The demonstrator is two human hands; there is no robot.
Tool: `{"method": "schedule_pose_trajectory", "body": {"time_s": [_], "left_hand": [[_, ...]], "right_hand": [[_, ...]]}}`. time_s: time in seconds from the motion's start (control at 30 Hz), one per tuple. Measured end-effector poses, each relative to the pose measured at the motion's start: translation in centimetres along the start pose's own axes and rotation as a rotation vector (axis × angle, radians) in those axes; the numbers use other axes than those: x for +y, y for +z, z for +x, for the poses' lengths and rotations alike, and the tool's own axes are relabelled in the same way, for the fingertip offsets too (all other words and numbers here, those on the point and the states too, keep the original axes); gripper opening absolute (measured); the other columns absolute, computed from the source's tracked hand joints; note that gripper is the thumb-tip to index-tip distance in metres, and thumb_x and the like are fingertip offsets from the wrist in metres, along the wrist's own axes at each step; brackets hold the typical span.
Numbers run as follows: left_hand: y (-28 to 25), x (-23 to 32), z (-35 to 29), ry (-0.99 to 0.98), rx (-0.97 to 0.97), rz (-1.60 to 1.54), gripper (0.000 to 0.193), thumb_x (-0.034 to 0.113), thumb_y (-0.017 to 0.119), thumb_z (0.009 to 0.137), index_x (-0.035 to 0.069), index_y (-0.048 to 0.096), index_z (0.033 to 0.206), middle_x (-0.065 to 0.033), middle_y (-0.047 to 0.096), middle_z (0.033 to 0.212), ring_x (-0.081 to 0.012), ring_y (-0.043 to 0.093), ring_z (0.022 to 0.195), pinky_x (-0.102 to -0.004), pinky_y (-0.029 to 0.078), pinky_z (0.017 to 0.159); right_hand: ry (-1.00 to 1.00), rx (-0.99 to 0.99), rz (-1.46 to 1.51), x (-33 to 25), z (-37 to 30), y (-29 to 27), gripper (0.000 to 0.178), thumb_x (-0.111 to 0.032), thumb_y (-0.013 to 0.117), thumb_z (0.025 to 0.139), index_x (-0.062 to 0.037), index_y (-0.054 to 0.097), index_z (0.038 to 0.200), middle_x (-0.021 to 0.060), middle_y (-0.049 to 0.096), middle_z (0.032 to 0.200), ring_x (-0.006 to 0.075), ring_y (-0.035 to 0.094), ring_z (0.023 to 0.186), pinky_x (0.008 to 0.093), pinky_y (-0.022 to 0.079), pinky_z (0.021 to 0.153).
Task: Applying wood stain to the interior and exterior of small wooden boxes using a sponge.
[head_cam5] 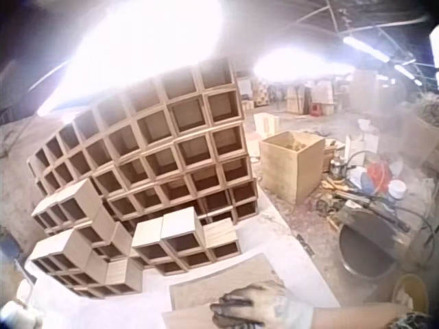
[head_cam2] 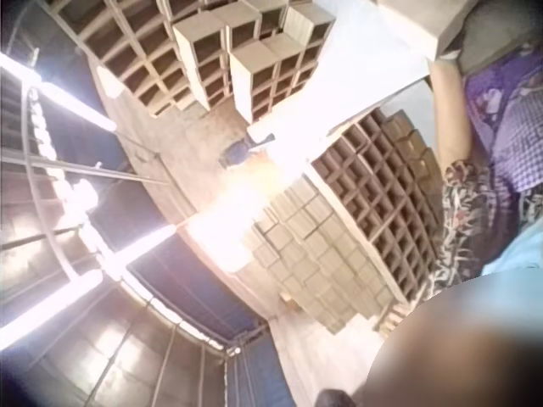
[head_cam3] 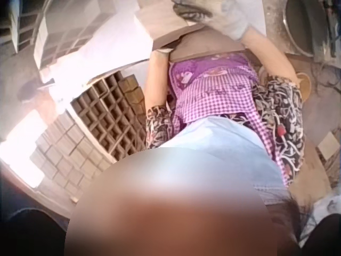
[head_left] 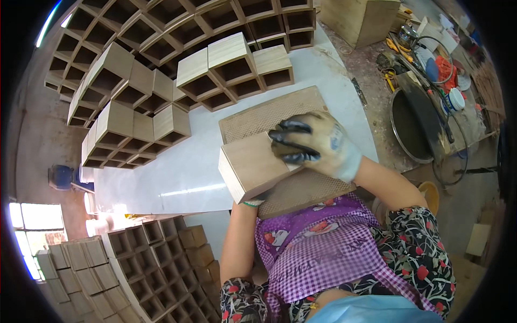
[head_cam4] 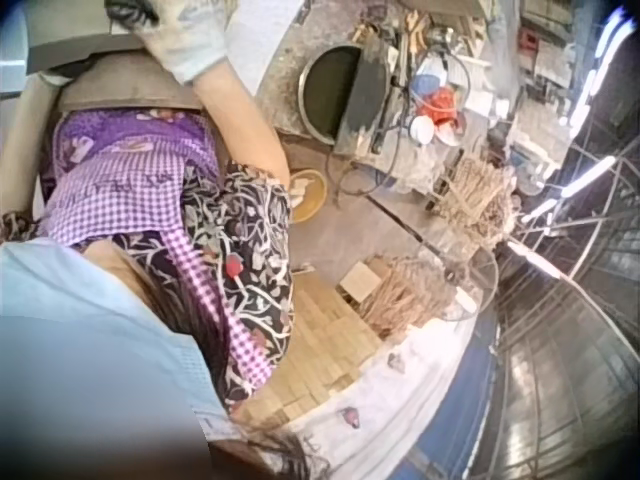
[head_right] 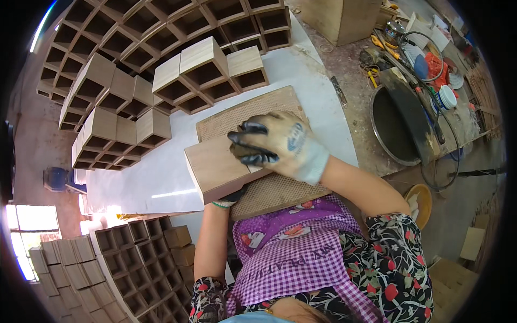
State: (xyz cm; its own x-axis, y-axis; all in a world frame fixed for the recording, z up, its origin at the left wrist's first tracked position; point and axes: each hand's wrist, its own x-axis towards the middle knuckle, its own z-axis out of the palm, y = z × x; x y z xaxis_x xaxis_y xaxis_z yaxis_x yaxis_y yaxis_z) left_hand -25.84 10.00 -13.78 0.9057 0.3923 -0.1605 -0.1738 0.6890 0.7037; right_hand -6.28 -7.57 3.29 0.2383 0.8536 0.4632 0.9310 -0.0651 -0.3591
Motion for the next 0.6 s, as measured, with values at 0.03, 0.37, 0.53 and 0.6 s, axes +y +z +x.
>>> {"method": "schedule_pose_trajectory", "body": {"time_s": [0.03, 0.37, 0.53, 0.6], "left_hand": [[0.2, -0.2, 0.7, -0.009, 0.001, -0.019, 0.061, 0.052, 0.040, 0.102, 0.009, 0.041, 0.145, -0.0124, 0.049, 0.145, -0.0293, 0.051, 0.130, -0.0465, 0.045, 0.108], [0.7, -1.3, 1.2, -0.070, 0.012, -0.216, 0.060, 0.051, 0.039, 0.102, 0.009, 0.039, 0.145, -0.0119, 0.049, 0.145, -0.0292, 0.051, 0.130, -0.0470, 0.045, 0.108], [0.8, -1.1, 1.4, -0.106, -0.004, -0.306, 0.059, 0.050, 0.039, 0.103, 0.009, 0.039, 0.146, -0.0117, 0.049, 0.145, -0.0292, 0.051, 0.130, -0.0472, 0.045, 0.108], [0.7, -1.4, 1.6, -0.114, -0.001, -0.346, 0.059, 0.050, 0.039, 0.103, 0.009, 0.038, 0.146, -0.0116, 0.049, 0.145, -0.0292, 0.051, 0.130, -0.0473, 0.045, 0.107]], "right_hand": [[0.057, 0.015, 0.148, 0.2, 0.8, 0.1, 0.037, -0.032, 0.071, 0.083, -0.0138, 0.070, 0.115, 0.0138, 0.066, 0.106, 0.0335, 0.063, 0.097, 0.0447, 0.050, 0.089], [0.053, -0.035, 0.043, -0.5, -2.8, -0.6, 0.041, -0.027, 0.076, 0.074, -0.0128, 0.070, 0.111, 0.0112, 0.065, 0.108, 0.0315, 0.062, 0.100, 0.0432, 0.049, 0.089], [0.171, -0.003, 0.056, 0.1, 1.9, 0.7, 0.041, -0.030, 0.075, 0.078, -0.0137, 0.069, 0.115, 0.0145, 0.065, 0.104, 0.0353, 0.062, 0.097, 0.0450, 0.049, 0.088], [0.229, 0.027, -0.022, 2.8, 2.5, 1.8, 0.039, -0.028, 0.074, 0.079, -0.0134, 0.069, 0.115, 0.0161, 0.065, 0.103, 0.0353, 0.062, 0.097, 0.0447, 0.050, 0.087]]}}
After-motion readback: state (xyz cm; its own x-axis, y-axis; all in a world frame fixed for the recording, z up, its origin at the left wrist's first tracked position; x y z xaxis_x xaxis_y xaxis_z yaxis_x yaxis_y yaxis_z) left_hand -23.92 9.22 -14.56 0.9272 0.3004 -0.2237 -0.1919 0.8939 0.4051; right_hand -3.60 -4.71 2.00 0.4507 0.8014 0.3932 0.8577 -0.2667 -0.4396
